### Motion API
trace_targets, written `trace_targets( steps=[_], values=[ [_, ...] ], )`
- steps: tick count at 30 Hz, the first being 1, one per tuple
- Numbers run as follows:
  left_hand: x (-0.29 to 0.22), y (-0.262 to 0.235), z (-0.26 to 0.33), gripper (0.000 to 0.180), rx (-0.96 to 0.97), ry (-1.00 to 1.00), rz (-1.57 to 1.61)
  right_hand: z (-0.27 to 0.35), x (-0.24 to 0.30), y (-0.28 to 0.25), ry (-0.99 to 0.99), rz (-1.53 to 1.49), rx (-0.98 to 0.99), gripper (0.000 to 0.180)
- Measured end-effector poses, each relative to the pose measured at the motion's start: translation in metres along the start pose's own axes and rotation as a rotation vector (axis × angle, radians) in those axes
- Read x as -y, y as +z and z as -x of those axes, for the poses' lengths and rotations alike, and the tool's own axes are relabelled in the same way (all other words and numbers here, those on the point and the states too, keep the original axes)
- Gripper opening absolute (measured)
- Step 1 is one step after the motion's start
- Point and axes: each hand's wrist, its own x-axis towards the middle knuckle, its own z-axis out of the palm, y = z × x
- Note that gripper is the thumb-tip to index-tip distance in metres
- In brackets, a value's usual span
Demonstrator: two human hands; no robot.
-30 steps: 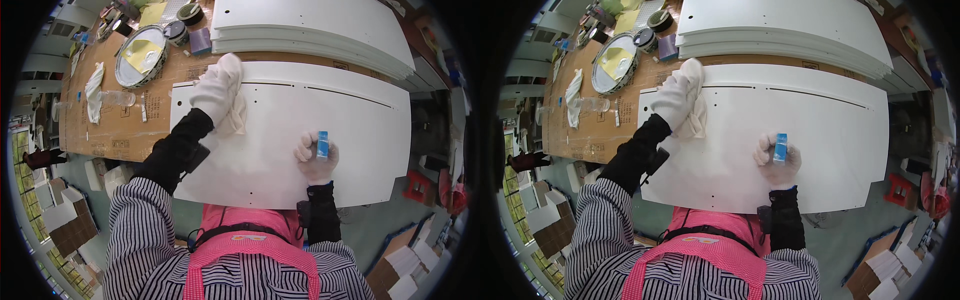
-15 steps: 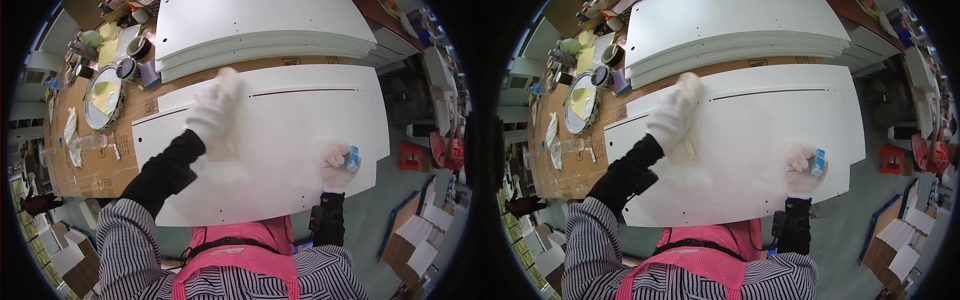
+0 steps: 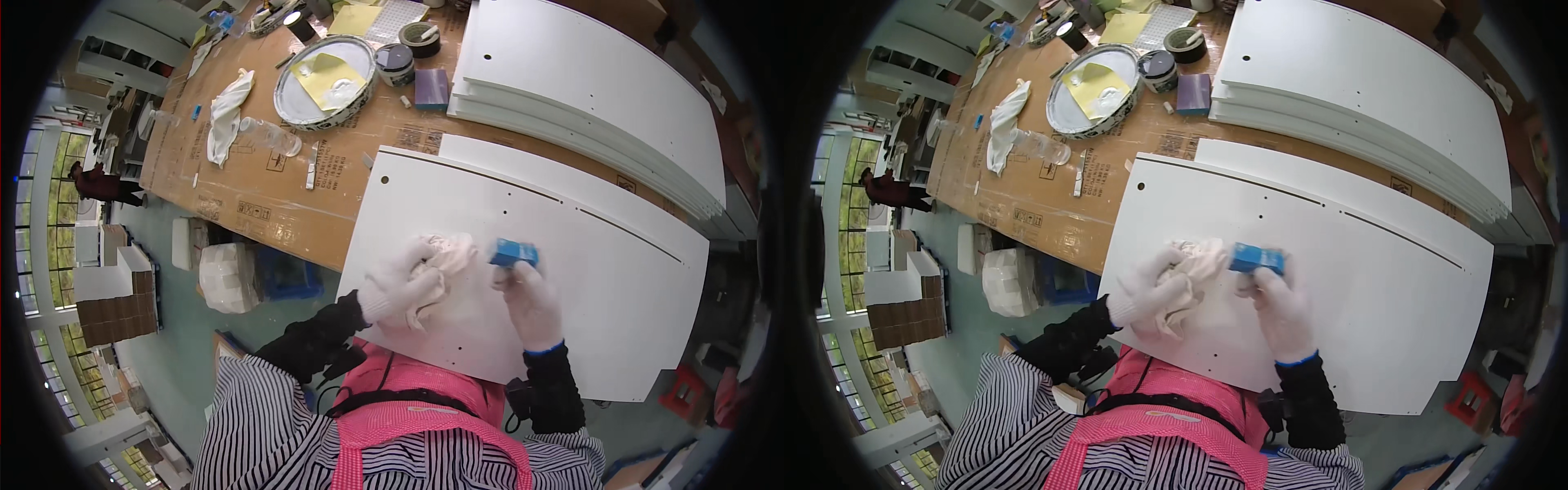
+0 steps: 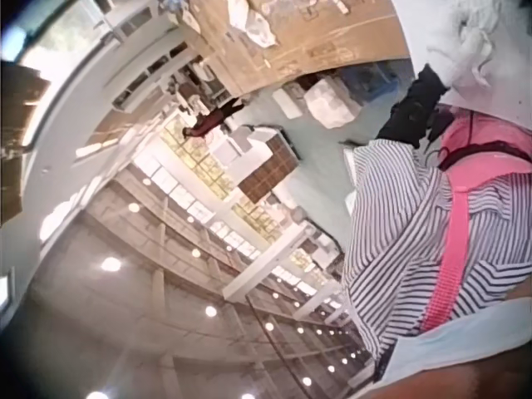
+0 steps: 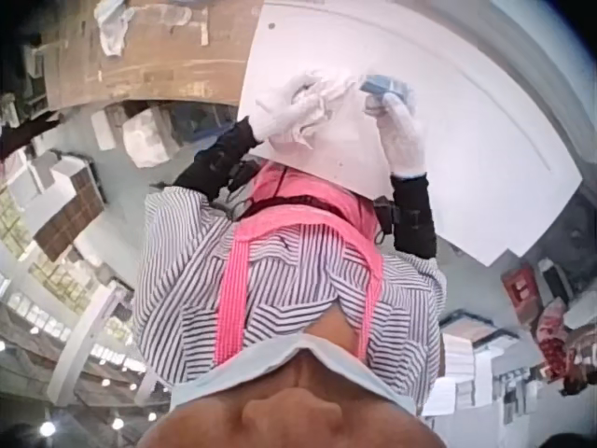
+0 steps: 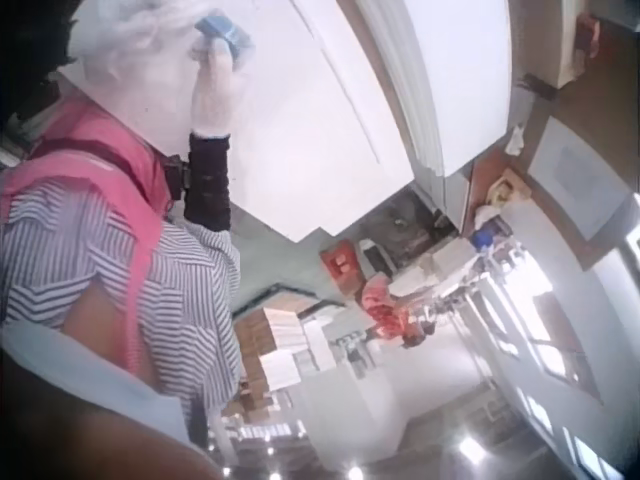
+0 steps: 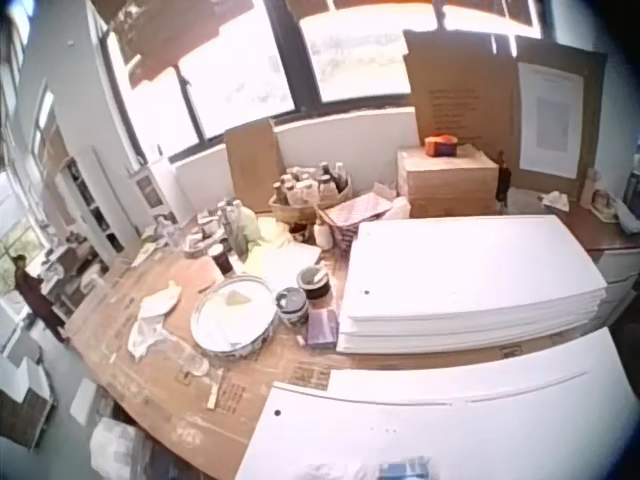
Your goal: The recorder uses a blue sponge and a white cloth to clean or finish the surfaces and edges of white furniture panels at a workshop table.
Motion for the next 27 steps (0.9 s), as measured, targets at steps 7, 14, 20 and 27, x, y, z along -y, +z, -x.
trace_targets(
  steps=[7, 14, 20, 27],
  values=[
    [0.080, -0.072, 0.082, 0.039, -0.318, -0.311, 1.437, -0.072, -0.148, 0.169, -0.540, 0.940, 0.039, 0.027],
    [0.150, -0.150, 0.125, 0.042, -0.593, -0.389, 1.582, -0.135, -0.174, 0.215, -0.724, 1.482, 0.572, 0.029],
    [0.234, -0.209, 0.112, 0.043, -0.676, -0.540, 1.044, -0.214, -0.168, 0.193, -0.906, 2.324, 0.236, 0.029],
    [0.218, -0.208, 0.073, 0.049, -0.328, -0.650, 0.743, -0.295, -0.191, 0.127, -0.161, 2.578, -0.405, 0.033]
  ],
)
